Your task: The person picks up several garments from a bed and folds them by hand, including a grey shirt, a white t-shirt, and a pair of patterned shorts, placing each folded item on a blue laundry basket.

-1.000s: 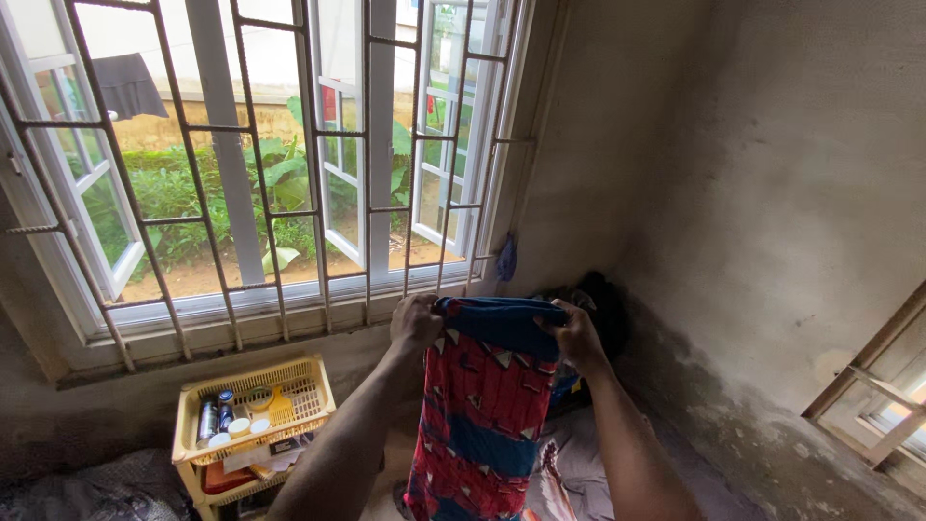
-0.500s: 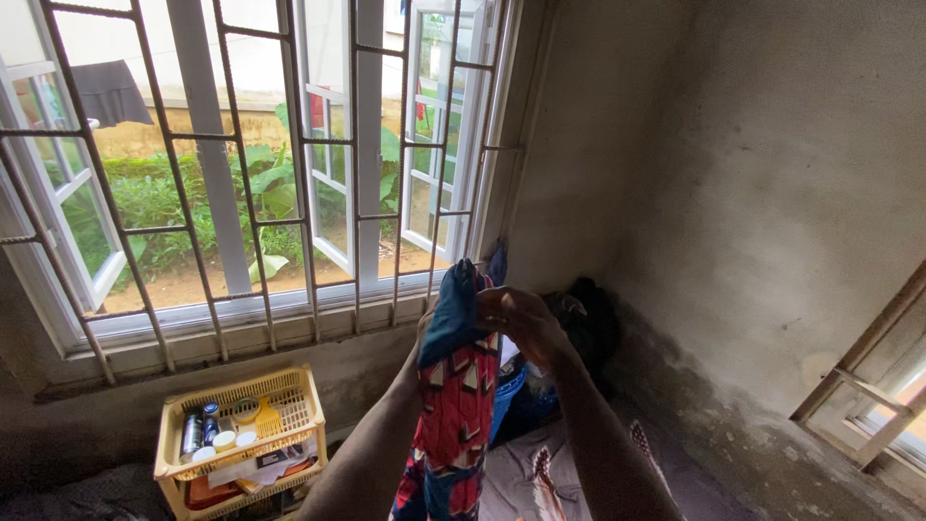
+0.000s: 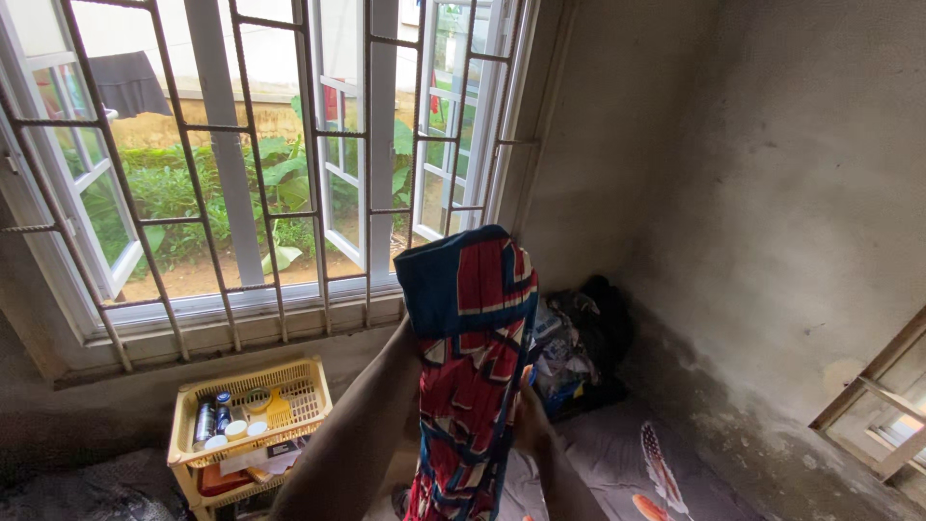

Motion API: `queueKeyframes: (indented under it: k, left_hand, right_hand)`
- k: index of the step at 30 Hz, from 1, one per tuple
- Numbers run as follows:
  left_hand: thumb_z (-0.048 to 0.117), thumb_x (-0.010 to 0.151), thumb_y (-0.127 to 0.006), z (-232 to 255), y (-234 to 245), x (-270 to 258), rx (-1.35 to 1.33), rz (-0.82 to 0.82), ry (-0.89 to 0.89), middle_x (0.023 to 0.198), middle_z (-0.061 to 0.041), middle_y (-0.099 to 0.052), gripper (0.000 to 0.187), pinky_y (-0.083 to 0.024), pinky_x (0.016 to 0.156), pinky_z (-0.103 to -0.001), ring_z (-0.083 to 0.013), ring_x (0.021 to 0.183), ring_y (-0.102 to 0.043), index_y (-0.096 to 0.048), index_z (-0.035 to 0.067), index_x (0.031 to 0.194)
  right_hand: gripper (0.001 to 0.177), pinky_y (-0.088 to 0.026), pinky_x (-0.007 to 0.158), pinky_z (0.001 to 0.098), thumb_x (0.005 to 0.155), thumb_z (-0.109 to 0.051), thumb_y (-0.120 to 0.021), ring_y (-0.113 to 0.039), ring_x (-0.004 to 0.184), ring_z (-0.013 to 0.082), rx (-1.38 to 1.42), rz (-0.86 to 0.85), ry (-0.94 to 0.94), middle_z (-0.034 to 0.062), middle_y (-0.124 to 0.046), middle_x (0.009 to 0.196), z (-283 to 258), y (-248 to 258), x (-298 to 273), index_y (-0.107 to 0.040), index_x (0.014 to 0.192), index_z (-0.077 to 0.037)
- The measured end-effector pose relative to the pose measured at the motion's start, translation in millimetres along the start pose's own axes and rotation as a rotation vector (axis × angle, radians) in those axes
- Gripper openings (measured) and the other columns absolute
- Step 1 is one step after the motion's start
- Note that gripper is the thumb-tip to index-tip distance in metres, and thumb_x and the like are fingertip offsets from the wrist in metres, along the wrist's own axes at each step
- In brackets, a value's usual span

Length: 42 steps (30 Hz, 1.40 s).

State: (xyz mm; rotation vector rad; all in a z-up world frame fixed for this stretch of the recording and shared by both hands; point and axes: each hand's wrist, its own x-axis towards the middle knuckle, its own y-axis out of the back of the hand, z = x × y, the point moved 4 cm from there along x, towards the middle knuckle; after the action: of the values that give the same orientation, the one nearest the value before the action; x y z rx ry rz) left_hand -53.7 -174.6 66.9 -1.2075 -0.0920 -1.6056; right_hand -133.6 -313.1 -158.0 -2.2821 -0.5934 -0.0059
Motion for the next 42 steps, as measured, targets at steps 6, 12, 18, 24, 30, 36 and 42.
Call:
queueKeyframes:
  k: [6, 12, 18, 24, 30, 36, 42]
  left_hand:
    - [0.045, 0.116, -0.049, 53, 67, 26, 0.112, -0.017, -0.062, 0.151, -0.024, -0.055, 0.061, -0.053, 0.112, -0.053, -0.0368, 0.134, -0.060, -0.048, 0.000, 0.157]
    - [0.045, 0.114, -0.044, 94, 102, -1, 0.281, 0.009, -0.198, 0.132, -0.019, -0.064, 0.049, -0.057, 0.099, -0.046, -0.0315, 0.117, -0.066, -0.053, 0.002, 0.135]
    - [0.070, 0.096, -0.025, 41, 220, -144, 0.273, 1.066, -0.153, 0.118, -0.015, -0.067, 0.075, -0.058, 0.090, -0.050, -0.0317, 0.103, -0.069, -0.059, 0.006, 0.118]
    - [0.087, 0.091, -0.023, -93, 199, -253, 0.198, 1.233, 0.266, 0.120, -0.016, -0.062, 0.094, -0.060, 0.091, -0.055, -0.0328, 0.103, -0.068, -0.056, 0.005, 0.121]
    - [0.081, 0.075, -0.032, -135, 69, -229, 0.018, 0.966, 0.480, 0.136, -0.015, -0.067, 0.101, -0.063, 0.091, -0.046, -0.0276, 0.115, -0.073, -0.054, 0.009, 0.142]
    - [0.017, 0.092, -0.080, -108, 112, -213, 0.934, 0.794, 0.410, 0.099, -0.010, -0.079, 0.027, -0.060, 0.080, -0.032, -0.0153, 0.086, -0.072, -0.078, -0.002, 0.110]
    - [0.017, 0.095, -0.075, -92, 86, -182, 0.931, 0.877, 0.185, 0.088, -0.002, -0.078, 0.019, -0.058, 0.073, -0.027, -0.0081, 0.077, -0.070, -0.079, -0.001, 0.100]
  right_hand:
    - [0.094, -0.053, 0.104, 0.0495, 0.083, -0.081, -0.047, -0.061, 0.127, 0.0310, 0.186, 0.026, -0.022, 0.0113, -0.061, 0.145, 61, 53, -26, -0.047, 0.148, -0.014]
    - [0.093, -0.054, 0.102, 0.0473, 0.087, -0.082, -0.048, -0.065, 0.121, 0.0297, 0.428, -0.053, 0.040, 0.0130, -0.063, 0.142, 50, 44, -43, -0.050, 0.148, -0.011]
    - [0.094, -0.056, 0.099, 0.0455, 0.090, -0.080, -0.044, -0.067, 0.114, 0.0289, 0.290, 0.000, 0.119, 0.0151, -0.066, 0.136, 56, 39, -55, -0.054, 0.145, -0.005]
    - [0.097, -0.057, 0.097, 0.0447, 0.092, -0.082, -0.040, -0.070, 0.112, 0.0285, 0.142, -0.010, 0.122, 0.0162, -0.070, 0.128, 21, -16, -44, -0.057, 0.136, 0.002]
    - [0.056, -0.062, 0.089, 0.0456, 0.088, -0.043, -0.058, -0.075, 0.100, 0.0301, 0.039, 0.315, -0.017, 0.0152, -0.075, 0.117, 9, -6, -44, -0.064, 0.127, -0.003]
    - [0.040, -0.064, 0.079, 0.0454, 0.096, -0.025, -0.059, -0.076, 0.083, 0.0299, -0.082, 0.376, -0.197, 0.0182, -0.077, 0.103, -9, 41, -41, -0.068, 0.119, 0.006]
    - [0.029, -0.061, 0.080, 0.0404, 0.089, -0.014, -0.067, -0.074, 0.086, 0.0212, -0.357, 0.538, -0.050, 0.0083, -0.079, 0.098, -52, -5, -35, -0.074, 0.116, -0.004]
